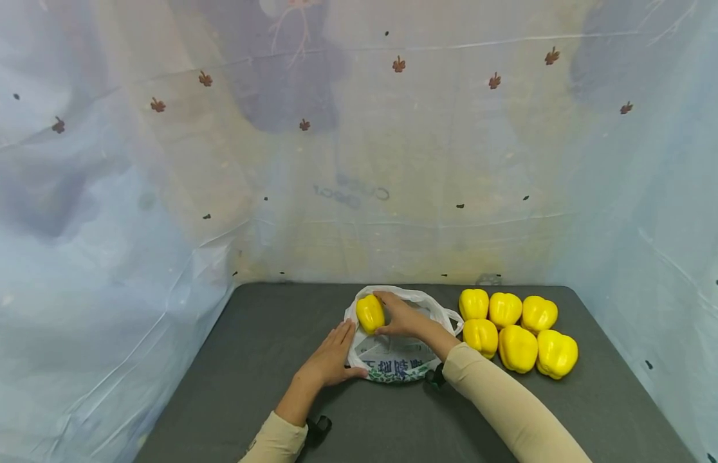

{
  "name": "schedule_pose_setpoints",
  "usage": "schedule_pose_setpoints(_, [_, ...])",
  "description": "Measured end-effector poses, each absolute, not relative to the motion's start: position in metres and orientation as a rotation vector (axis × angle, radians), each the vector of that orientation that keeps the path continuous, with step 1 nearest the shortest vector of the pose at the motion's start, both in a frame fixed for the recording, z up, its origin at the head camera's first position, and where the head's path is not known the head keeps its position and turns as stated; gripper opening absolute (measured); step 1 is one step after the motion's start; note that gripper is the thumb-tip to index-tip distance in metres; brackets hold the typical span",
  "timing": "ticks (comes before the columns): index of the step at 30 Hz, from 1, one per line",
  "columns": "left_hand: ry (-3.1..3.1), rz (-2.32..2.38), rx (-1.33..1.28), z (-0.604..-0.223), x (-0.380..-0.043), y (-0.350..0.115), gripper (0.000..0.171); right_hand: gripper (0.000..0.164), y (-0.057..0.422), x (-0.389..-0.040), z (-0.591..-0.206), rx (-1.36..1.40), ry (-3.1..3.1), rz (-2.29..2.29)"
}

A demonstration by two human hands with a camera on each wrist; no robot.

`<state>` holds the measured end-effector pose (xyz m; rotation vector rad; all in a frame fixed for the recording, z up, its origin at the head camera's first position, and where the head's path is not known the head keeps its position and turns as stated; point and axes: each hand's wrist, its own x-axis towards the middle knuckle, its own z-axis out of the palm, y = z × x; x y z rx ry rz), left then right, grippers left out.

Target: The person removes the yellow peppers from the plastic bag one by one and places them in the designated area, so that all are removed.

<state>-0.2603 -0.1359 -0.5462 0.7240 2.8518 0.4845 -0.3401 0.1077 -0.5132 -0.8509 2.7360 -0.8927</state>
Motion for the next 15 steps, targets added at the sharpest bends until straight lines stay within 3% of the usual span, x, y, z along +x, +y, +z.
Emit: schedule_pose_setpoints(15, [2.859,0.482,0.707,-0.5479,-0.2610,-0.1341,0.112,0.090,0.1114,-0.3308,-0.5076,-0.862,2.725,-0.959])
